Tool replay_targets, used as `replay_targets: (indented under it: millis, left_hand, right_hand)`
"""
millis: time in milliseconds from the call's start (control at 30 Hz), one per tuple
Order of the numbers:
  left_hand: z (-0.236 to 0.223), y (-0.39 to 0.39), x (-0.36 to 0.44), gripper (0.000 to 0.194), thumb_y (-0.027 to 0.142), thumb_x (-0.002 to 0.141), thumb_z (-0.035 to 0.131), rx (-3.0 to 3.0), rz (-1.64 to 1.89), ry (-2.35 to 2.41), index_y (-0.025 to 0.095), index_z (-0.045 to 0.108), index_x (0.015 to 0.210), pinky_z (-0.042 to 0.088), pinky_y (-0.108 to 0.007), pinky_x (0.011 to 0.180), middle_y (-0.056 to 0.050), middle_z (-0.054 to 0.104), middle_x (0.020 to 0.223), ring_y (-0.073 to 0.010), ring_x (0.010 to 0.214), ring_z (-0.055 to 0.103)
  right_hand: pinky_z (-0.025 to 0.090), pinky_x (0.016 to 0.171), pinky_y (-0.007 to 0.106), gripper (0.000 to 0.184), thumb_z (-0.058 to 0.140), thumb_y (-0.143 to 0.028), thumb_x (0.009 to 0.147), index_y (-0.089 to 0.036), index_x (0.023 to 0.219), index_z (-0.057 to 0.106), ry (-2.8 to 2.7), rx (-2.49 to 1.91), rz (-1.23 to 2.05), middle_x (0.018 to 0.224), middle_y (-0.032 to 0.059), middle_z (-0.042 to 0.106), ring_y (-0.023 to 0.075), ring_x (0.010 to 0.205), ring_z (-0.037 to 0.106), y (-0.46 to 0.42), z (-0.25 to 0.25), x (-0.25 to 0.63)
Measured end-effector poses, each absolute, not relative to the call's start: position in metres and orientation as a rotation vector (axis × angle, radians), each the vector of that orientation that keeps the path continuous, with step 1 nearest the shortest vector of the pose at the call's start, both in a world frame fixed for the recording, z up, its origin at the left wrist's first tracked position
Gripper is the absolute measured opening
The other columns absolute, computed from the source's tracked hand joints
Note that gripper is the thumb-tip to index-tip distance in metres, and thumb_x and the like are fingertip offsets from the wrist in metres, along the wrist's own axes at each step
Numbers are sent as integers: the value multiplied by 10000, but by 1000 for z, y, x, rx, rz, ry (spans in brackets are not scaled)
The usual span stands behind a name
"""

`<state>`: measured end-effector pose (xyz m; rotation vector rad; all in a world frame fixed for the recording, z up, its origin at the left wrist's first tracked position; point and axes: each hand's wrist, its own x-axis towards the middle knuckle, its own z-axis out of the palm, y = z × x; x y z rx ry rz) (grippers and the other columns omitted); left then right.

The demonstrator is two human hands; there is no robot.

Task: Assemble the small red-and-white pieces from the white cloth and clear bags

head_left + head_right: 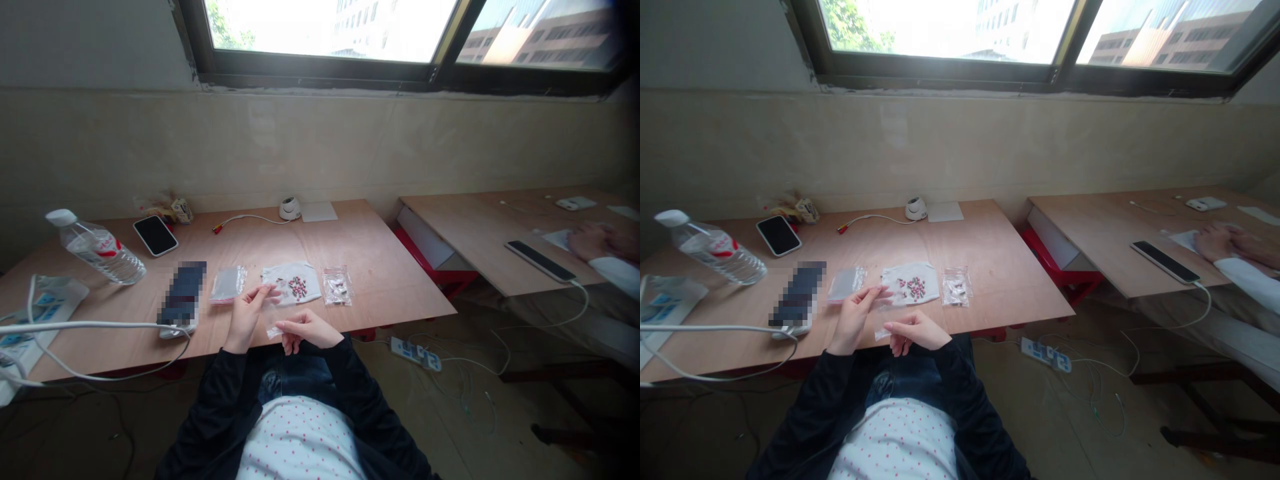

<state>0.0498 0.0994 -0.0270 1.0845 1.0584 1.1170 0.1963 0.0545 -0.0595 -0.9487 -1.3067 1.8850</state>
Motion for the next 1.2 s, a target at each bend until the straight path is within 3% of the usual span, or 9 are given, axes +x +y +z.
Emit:
replay_targets:
  millis: [133,267,367,733,1200]
  left_hand:
    - [-28,98,47,356,408,738,608,1138,1044,1054,104,637,921,477,-309,747,-99,677,889,-200,820,628]
    - [-25,89,44,270,400,740,603,1352,807,1012,133,633,768,444,-243,649,-38,648,761,-157,738,593]
    - [-24,80,42,225,362,744,609,1447,724,957,138,623,716,424,-239,680,-15,619,703,-137,713,563]
    - [-28,77,38,235,359,710,634,1378,887,1065,127,631,668,419,-247,679,-18,599,650,-136,670,532]
    - [-32,76,42,244,363,674,665,1314,955,1120,135,655,759,431,-246,658,-16,627,682,-138,658,564]
  right_hand:
    - [385,398,173,456,551,-532,755,-117,567,584,-1322,-969,1774,473,3,562,80,406,522,55,-60,198]
    - [369,387,172,451,541,-546,751,-131,578,566,-1205,-1017,1632,470,-16,530,77,405,514,57,-64,200]
    - [361,390,174,411,561,-528,743,-134,626,578,-1145,-1022,1559,473,-27,520,70,399,497,58,-66,203]
    - [393,374,169,320,673,-458,651,-173,743,560,-915,-1055,1341,653,-9,566,103,538,555,59,-56,211]
    - [408,435,192,291,647,-441,679,-165,755,592,-938,-1168,1130,691,31,580,143,658,557,60,-67,212]
